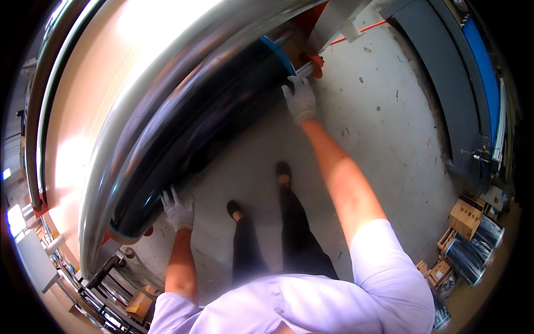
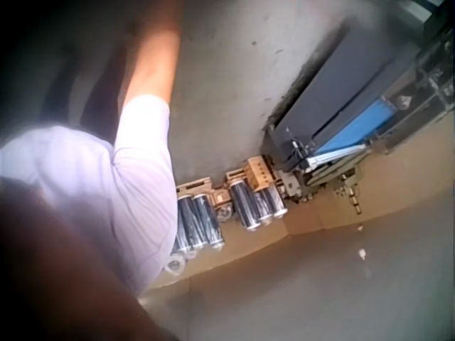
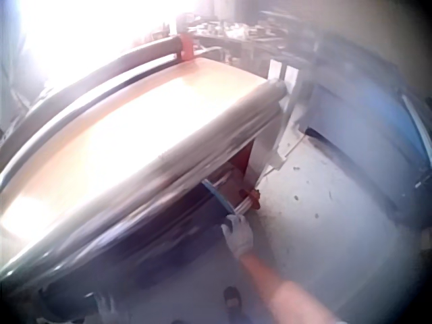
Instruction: The person puts on gloves and retrieves a large roll of dark material from a pallet. They carry the roll to a machine, mount it onto a horizontal spindle, and secure it. The person then pulls a sheet of white paper from the roll and places it on the machine's flatbed. Finally, they move to a desk and write on a notepad.
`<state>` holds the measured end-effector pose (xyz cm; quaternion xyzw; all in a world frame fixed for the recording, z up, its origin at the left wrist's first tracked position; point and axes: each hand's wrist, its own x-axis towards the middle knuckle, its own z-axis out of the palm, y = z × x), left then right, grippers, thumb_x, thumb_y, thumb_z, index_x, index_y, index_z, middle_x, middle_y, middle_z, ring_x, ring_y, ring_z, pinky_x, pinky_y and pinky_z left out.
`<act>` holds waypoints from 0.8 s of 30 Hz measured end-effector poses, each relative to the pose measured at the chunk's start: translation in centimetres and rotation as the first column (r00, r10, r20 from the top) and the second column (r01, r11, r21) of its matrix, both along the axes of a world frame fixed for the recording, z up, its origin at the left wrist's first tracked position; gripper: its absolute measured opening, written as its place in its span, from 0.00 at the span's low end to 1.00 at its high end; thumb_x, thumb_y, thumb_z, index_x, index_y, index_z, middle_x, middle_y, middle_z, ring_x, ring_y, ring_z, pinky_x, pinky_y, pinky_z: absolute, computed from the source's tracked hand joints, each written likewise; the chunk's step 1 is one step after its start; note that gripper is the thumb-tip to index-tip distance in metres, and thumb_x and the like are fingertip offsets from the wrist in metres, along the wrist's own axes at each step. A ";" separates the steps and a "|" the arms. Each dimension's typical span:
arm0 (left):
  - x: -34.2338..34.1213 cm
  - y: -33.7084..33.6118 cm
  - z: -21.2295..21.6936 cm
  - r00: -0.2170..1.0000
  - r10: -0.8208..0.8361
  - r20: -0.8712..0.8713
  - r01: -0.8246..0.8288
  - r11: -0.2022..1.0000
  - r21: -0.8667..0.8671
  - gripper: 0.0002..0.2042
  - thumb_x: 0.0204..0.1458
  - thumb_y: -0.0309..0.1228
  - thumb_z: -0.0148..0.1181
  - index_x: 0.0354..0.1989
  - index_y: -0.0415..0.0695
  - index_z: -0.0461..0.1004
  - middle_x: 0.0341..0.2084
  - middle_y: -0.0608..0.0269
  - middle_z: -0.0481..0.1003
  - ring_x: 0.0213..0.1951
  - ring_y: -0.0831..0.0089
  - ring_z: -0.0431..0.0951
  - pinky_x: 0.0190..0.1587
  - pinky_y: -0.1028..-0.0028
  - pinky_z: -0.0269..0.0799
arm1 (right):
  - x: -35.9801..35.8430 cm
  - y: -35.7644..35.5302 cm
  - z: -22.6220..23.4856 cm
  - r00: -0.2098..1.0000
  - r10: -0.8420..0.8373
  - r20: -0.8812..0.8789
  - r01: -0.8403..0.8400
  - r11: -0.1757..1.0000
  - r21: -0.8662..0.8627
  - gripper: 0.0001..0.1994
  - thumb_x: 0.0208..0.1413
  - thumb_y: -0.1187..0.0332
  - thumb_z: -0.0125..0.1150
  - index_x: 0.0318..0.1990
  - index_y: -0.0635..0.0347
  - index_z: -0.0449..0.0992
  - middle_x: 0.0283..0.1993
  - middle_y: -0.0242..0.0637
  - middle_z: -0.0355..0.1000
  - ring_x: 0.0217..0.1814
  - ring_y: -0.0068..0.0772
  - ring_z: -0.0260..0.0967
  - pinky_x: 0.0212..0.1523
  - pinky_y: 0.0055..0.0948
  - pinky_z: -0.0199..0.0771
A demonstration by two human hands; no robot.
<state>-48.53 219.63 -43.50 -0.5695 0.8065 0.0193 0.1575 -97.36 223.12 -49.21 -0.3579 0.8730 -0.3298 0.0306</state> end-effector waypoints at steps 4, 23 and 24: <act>-0.4 -3.1 0.3 0.979 0.091 -0.182 -0.100 0.994 -0.041 0.38 0.49 0.49 0.61 0.66 0.45 0.55 0.62 0.41 0.57 0.62 0.44 0.58 0.65 0.54 0.53 | -1.3 0.5 0.0 1.000 -0.009 0.021 0.008 1.000 0.023 0.16 0.52 0.59 0.62 0.46 0.55 0.74 0.48 0.47 0.70 0.47 0.53 0.71 0.48 0.46 0.73; -10.8 -6.9 -1.4 0.996 0.086 -0.024 -0.087 0.996 -0.034 0.54 0.41 0.60 0.61 0.71 0.45 0.38 0.69 0.37 0.31 0.70 0.40 0.26 0.69 0.48 0.23 | -2.6 -4.8 3.1 0.999 -0.032 0.022 0.032 0.999 -0.038 0.27 0.50 0.60 0.63 0.58 0.55 0.65 0.51 0.52 0.68 0.51 0.58 0.68 0.51 0.46 0.70; -10.5 -6.3 -2.1 0.996 0.088 -0.011 -0.088 0.996 -0.033 0.54 0.41 0.59 0.61 0.71 0.46 0.38 0.69 0.38 0.31 0.70 0.40 0.26 0.69 0.48 0.24 | -2.7 -5.1 2.8 0.999 -0.051 -0.003 0.051 0.998 -0.039 0.29 0.50 0.59 0.64 0.59 0.54 0.64 0.52 0.52 0.67 0.52 0.58 0.67 0.52 0.46 0.70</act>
